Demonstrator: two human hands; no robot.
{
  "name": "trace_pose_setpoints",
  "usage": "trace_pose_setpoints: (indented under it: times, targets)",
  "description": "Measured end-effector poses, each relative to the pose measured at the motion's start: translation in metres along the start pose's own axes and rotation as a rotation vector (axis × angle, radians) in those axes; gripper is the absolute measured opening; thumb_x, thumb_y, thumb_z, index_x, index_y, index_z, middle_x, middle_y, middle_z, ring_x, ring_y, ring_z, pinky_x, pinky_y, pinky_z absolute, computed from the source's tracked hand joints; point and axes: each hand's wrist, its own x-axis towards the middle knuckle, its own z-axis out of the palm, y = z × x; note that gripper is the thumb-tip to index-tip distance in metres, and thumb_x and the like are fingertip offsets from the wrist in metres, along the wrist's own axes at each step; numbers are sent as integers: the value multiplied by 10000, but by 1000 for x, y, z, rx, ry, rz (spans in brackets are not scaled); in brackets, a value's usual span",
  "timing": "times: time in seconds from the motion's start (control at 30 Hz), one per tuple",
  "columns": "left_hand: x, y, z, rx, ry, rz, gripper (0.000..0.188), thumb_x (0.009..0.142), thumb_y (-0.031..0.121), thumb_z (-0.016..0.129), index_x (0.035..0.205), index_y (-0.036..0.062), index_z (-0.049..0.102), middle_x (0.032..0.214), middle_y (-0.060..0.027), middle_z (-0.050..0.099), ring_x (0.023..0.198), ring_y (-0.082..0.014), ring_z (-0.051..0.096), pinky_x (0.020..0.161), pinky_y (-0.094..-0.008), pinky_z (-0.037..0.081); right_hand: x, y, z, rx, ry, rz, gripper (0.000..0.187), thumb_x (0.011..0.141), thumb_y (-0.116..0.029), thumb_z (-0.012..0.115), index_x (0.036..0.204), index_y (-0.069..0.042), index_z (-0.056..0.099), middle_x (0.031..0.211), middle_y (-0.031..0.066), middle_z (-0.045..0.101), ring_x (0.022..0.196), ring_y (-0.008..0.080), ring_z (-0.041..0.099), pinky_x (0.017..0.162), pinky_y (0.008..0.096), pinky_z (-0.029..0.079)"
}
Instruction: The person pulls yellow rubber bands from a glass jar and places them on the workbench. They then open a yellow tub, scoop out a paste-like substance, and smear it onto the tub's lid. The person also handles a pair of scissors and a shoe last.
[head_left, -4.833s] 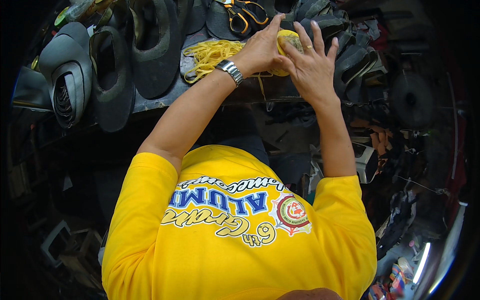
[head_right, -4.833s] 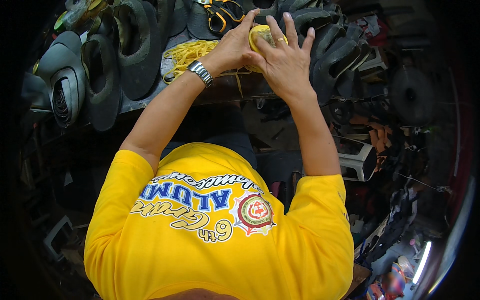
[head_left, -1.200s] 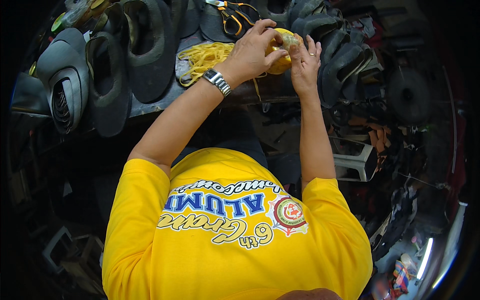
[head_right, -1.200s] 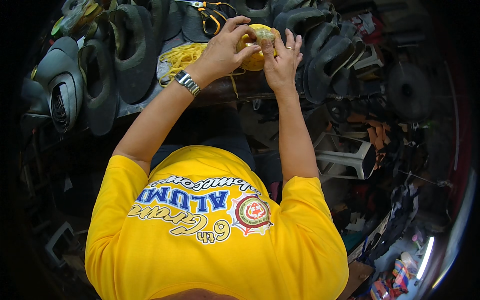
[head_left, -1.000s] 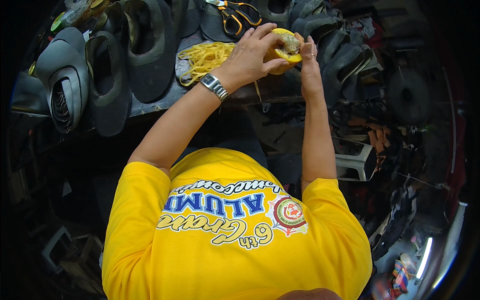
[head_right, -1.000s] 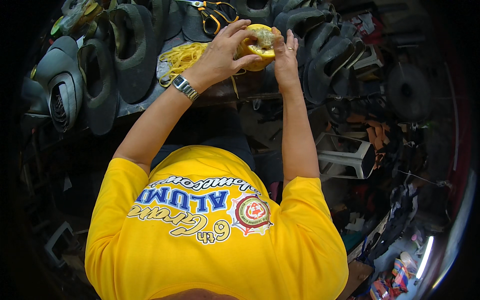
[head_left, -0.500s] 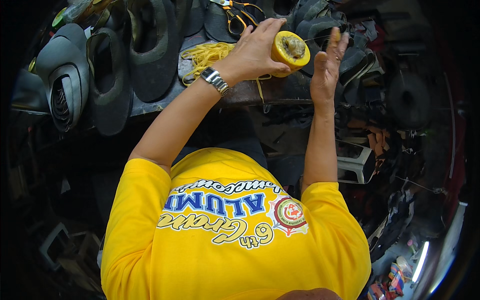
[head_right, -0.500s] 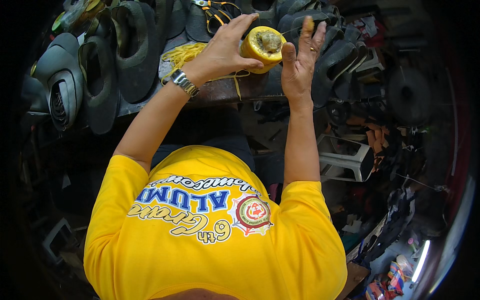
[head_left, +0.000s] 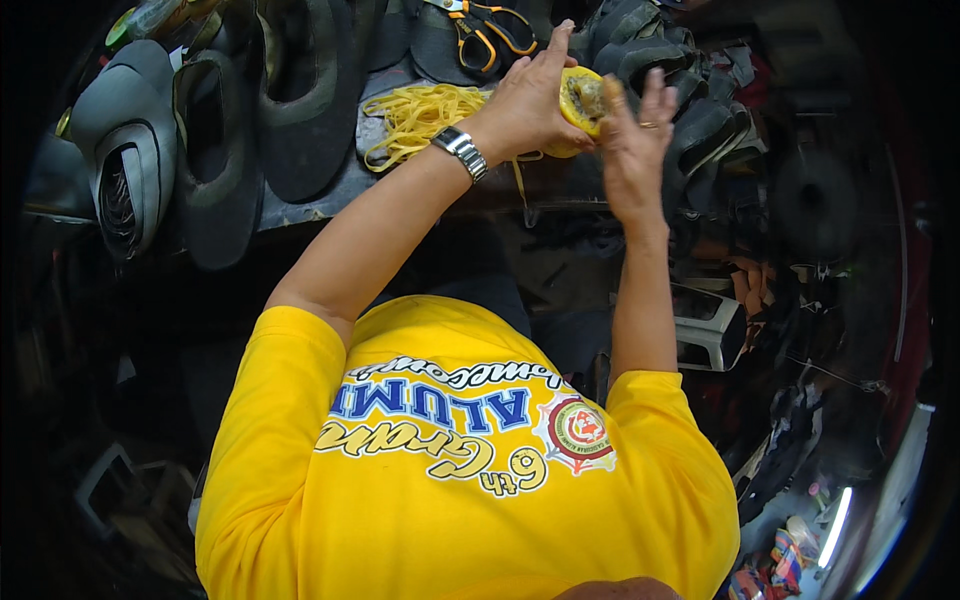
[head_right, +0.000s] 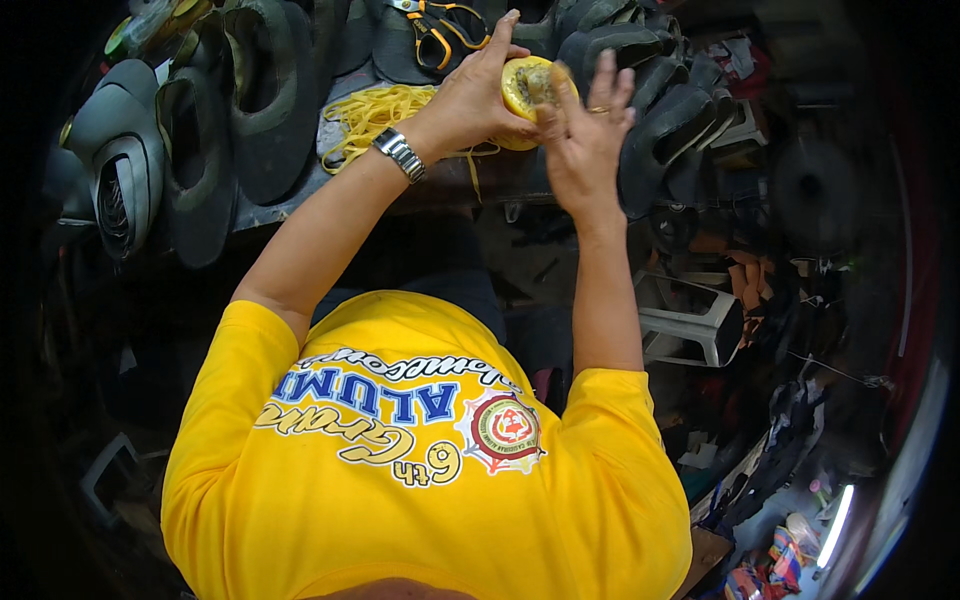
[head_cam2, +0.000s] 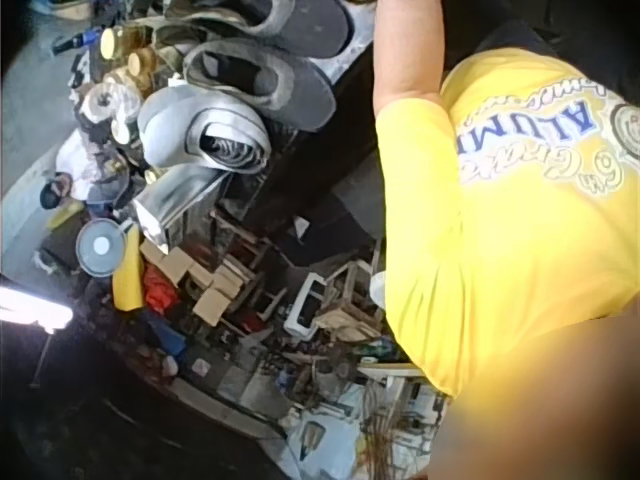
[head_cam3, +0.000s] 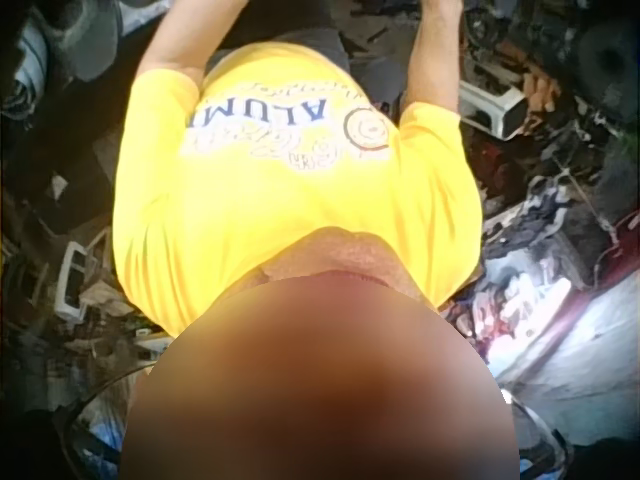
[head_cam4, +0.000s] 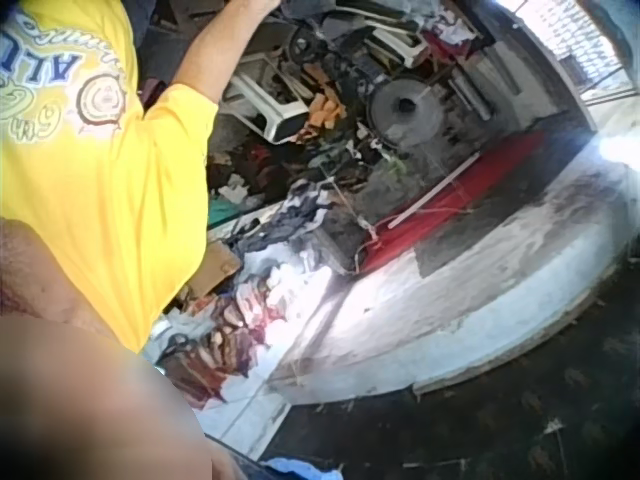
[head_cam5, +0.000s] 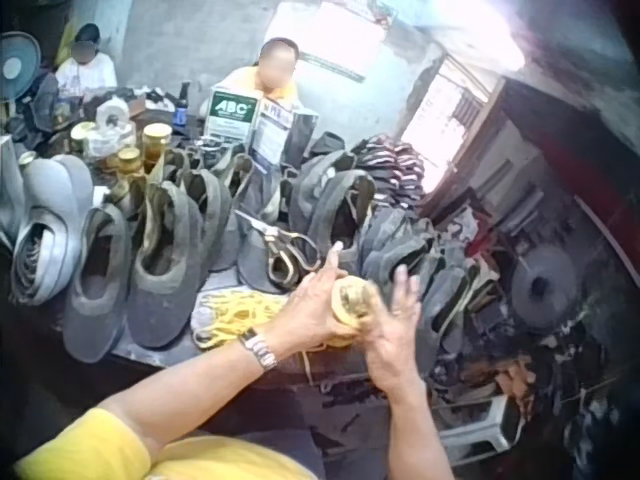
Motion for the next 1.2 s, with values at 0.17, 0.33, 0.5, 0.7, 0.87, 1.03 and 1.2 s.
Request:
trace_pose_setpoints:
  times: [0.17,0.33,0.5,0.7,0.87,1.03,1.2]
  targets:
    - [2,-2,1,38,-15,6,1376,569,426,954,1574,48,94,1328,-194,589,1270,-400,548,1146,-546,309,-4,2,1,-174,11,-39,663,998,-593,471,1476,-135,503,1656,178,176,1528,410,90,1173,639,52]
    - [-12,15,-18,158,22,42,1321,623,410,932,1581,63,91,1383,-216,549,1305,-389,528,1162,-526,306,0,5,-6,293,8,46,611,1023,-523,483,1486,-123,488,1648,186,213,1524,380,147,1210,485,122]
    - [-77,39,-56,-314,-11,82,1019,764,325,861,1556,51,280,1376,-180,574,1345,-287,509,1183,-454,296,16,17,-25,462,156,64,625,1032,-557,437,1438,-91,529,1560,169,379,1496,302,253,1199,413,199]
    - [-181,29,-88,-839,-422,-661,317,915,60,695,1226,14,655,1195,-95,663,1139,-168,625,973,-333,516,10,8,-7,-345,-296,-21,621,994,-562,490,1483,-179,489,1634,141,255,1522,391,145,1181,611,113]
    - [-247,-15,-80,-660,-379,-706,212,937,113,675,1135,55,722,1193,-93,682,1097,-179,643,967,-312,508,11,6,-15,30,97,-28,656,996,-532,519,1529,-162,427,1639,203,214,1526,385,149,1214,484,132]
    - [-287,-76,-57,-524,-290,-1070,349,941,166,675,1271,56,648,1352,-72,624,1229,-237,592,1073,-389,449,-5,-4,0,-220,-285,169,659,1000,-502,534,1554,-178,385,1657,161,189,1536,372,121,1200,562,110]
    - [-300,-115,-55,-1208,242,-1403,346,952,198,674,1261,64,596,1307,-114,611,1219,-280,590,1068,-463,462,-6,0,-2,215,258,73,618,1011,-492,522,1545,-203,407,1668,125,181,1544,352,106,1207,549,88]
